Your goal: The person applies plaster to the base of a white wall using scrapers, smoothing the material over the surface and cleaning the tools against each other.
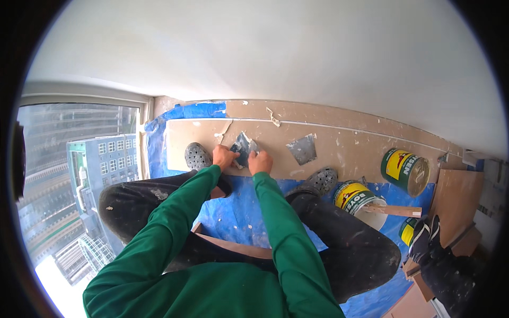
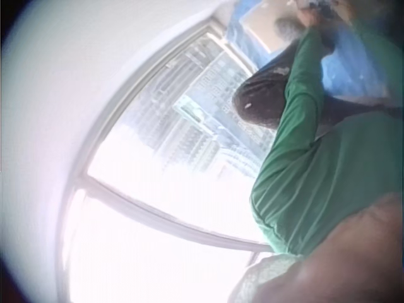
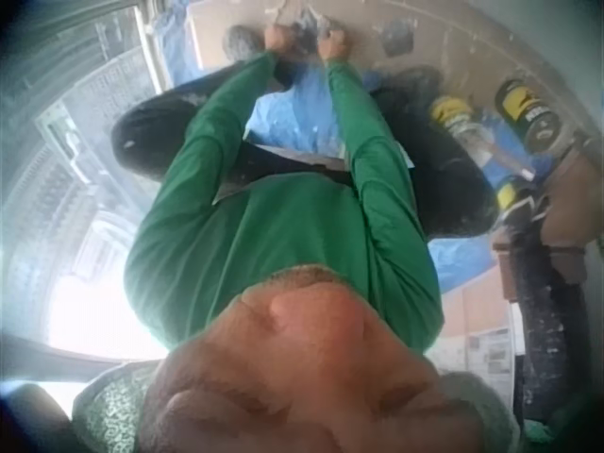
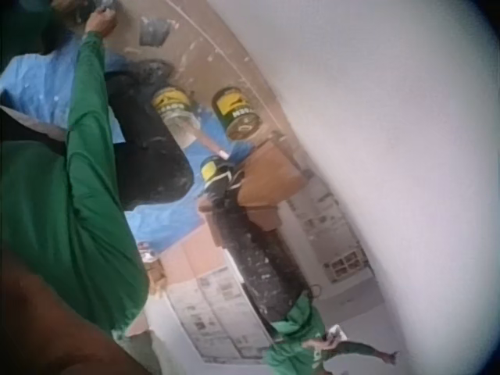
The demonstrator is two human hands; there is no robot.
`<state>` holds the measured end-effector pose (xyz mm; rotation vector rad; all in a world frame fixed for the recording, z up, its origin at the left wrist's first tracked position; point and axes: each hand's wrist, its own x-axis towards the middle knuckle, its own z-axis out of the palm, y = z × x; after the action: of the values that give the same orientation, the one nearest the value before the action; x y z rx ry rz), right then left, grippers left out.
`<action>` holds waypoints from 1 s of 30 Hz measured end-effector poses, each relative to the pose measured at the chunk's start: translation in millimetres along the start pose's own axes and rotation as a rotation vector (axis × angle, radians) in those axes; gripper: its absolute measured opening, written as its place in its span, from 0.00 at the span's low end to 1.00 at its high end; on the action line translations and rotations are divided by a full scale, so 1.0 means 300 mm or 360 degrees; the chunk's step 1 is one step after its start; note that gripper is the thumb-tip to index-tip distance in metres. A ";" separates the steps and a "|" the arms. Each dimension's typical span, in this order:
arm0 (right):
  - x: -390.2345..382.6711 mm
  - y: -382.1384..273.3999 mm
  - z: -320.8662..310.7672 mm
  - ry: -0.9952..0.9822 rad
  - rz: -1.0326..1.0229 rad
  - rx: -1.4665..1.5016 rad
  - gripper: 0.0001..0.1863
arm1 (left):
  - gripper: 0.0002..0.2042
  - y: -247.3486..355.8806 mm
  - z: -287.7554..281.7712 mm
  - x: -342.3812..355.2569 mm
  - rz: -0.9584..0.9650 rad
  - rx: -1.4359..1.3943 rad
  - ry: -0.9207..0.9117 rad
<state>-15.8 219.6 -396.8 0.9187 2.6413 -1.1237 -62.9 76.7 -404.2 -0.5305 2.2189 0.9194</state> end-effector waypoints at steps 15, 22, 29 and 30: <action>0.067 -0.057 0.020 -0.0101 -0.0047 -0.0069 0.19 | 0.14 -0.076 0.031 0.055 0.0224 0.0038 0.0137; 0.122 0.015 -0.040 -0.0289 -0.0187 -0.0107 0.22 | 0.13 -0.050 -0.038 0.049 0.0223 -0.0082 -0.0215; -0.196 0.107 -0.008 0.0152 -0.0172 0.0162 0.18 | 0.12 0.021 -0.069 0.032 0.0234 0.0217 -0.0536; -0.176 0.066 0.000 0.0057 -0.0060 0.0087 0.17 | 0.12 0.017 -0.067 0.025 0.0273 0.0229 -0.0523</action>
<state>38.4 204.7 -391.1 0.9106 2.6797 -1.2052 -79.6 64.5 -396.6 -0.1121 2.0299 0.8554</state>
